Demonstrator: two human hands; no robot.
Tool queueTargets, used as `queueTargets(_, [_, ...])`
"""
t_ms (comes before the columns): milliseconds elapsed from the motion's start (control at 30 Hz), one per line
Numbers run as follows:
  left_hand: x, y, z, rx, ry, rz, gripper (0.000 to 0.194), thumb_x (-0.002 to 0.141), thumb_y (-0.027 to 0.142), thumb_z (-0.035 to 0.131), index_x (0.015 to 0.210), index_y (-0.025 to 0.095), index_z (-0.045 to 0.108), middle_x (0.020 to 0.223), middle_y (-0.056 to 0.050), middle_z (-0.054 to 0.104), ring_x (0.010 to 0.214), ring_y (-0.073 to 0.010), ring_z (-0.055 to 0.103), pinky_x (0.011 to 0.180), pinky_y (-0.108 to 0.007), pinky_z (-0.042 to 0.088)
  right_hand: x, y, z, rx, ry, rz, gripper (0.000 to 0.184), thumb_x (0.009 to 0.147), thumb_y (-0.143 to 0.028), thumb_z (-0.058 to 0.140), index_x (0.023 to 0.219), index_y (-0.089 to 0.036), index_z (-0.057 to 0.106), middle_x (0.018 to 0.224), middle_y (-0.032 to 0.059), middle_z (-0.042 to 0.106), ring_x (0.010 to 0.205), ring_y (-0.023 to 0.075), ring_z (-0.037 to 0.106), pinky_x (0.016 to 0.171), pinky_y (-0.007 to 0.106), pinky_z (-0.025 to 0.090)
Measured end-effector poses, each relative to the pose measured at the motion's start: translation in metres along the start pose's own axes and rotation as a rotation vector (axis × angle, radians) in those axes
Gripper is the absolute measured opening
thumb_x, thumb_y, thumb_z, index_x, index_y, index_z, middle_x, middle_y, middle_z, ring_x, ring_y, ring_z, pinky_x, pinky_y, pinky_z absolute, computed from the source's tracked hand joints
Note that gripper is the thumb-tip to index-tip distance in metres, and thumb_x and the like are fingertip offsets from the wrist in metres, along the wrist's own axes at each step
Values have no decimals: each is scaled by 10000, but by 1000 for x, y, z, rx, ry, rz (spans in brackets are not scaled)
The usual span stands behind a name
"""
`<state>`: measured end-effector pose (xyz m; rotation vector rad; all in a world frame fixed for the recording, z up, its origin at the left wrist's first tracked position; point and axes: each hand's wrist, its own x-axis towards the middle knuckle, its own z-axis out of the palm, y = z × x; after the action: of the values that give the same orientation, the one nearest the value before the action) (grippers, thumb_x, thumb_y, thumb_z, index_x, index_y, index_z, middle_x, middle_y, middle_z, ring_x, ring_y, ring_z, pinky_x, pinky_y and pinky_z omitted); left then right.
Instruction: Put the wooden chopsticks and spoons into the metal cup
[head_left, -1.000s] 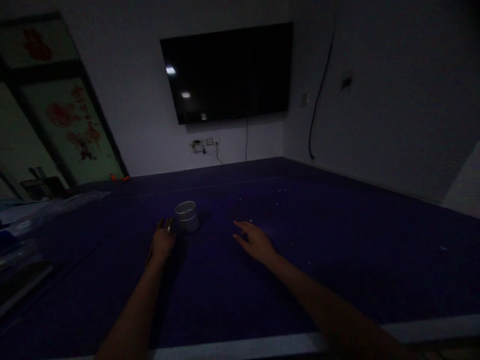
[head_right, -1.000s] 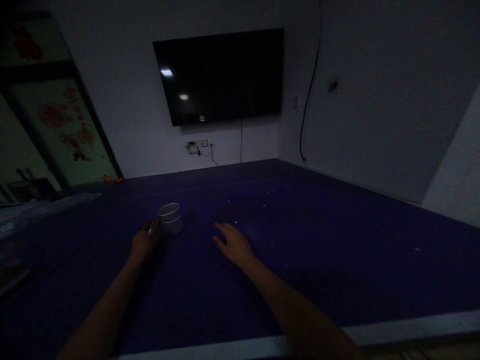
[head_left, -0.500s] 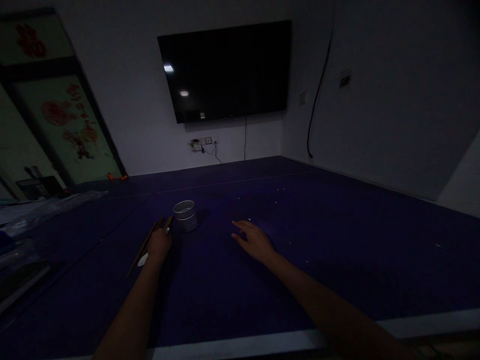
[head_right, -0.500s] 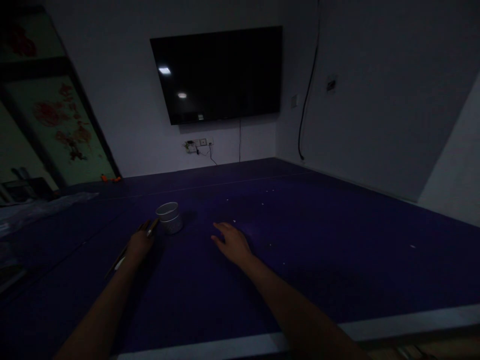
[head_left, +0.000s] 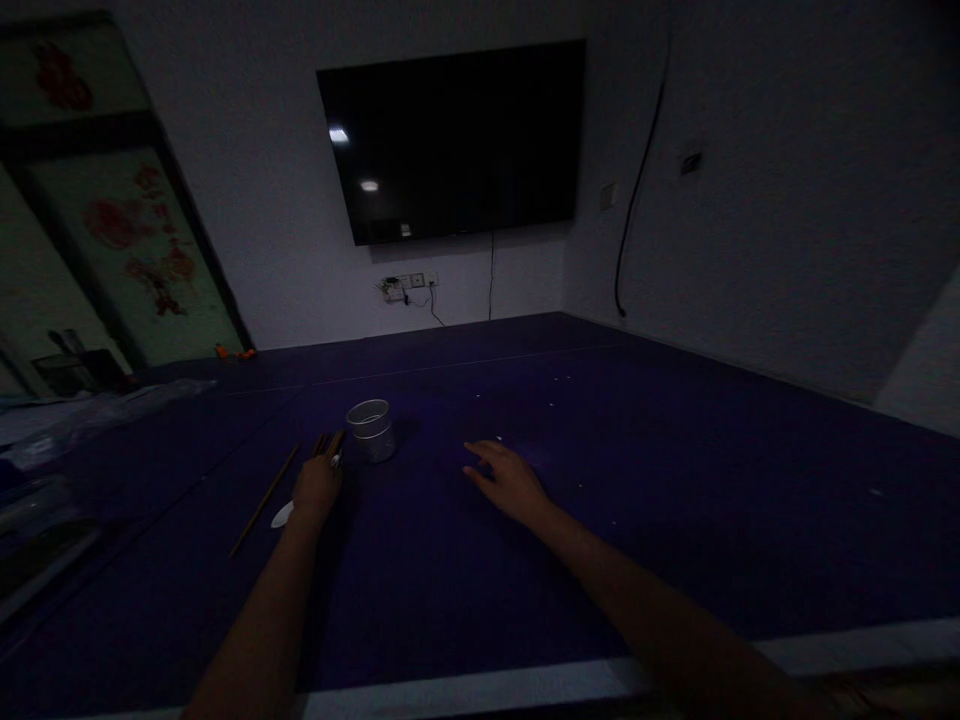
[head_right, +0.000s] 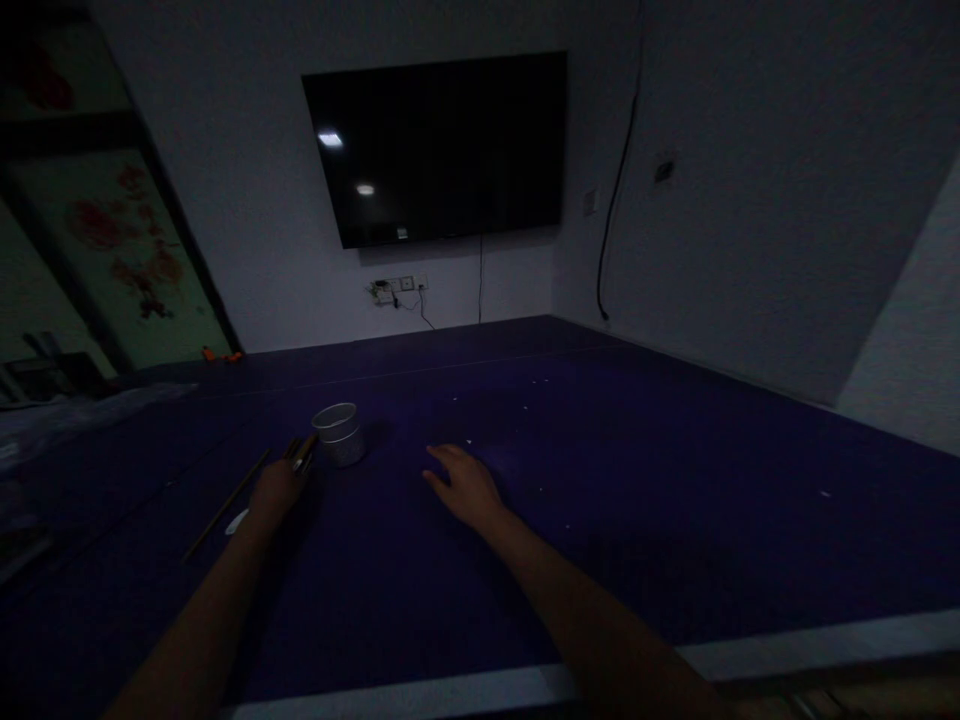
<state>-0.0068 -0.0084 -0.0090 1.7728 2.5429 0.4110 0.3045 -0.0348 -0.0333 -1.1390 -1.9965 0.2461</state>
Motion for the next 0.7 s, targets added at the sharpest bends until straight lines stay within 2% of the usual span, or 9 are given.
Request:
queueTargets(133, [-3, 5, -3, -3, 14, -26, 314, 798, 273, 462, 993, 102, 638, 992, -191, 671, 921, -259, 646, 684, -263, 463, 0, 1, 0, 4, -5, -4, 390, 835, -316, 529, 1219, -257, 558, 1185, 69, 600, 948, 179, 615, 845, 347, 486])
queueTargets(233, [-6, 3, -13, -29, 65, -54, 356, 812, 331, 443, 968, 89, 652, 953, -196, 672, 906, -270, 644, 689, -279, 471, 0, 1, 0, 6, -3, -6, 389, 833, -317, 532, 1216, -260, 561, 1175, 66, 607, 917, 176, 621, 841, 350, 489])
queueTargets(300, [-8, -7, -23, -34, 139, -131, 397, 822, 344, 412, 959, 62, 655, 942, -216, 661, 871, -290, 645, 669, -310, 483, 0, 0, 0, 3, -2, -3, 381, 832, -318, 533, 1207, -259, 569, 1168, 66, 611, 901, 175, 625, 831, 349, 494])
queueTargets(400, [-11, -30, -37, -4, 234, -302, 383, 787, 243, 433, 1036, 20, 620, 1055, -260, 607, 886, -308, 639, 665, -342, 501, -1, -1, -1, 3, 0, 1, 373, 834, -322, 529, 1195, -241, 580, 1168, 73, 611, 917, 180, 625, 834, 348, 496])
queueTargets(533, [-11, -56, -42, -49, 150, -453, 368, 762, 191, 453, 1034, 12, 623, 1027, -266, 625, 950, -335, 627, 690, -363, 519, -1, -2, -1, 12, -3, -8, 375, 834, -316, 530, 1195, -227, 580, 1170, 81, 608, 945, 185, 621, 855, 351, 488])
queueTargets(700, [-9, -57, -38, -90, 121, -477, 327, 699, 169, 505, 956, 54, 670, 966, -260, 657, 887, -367, 644, 639, -427, 535, -1, -1, -2, 15, 0, -14, 372, 836, -322, 527, 1190, -221, 582, 1176, 80, 607, 914, 178, 627, 840, 342, 494])
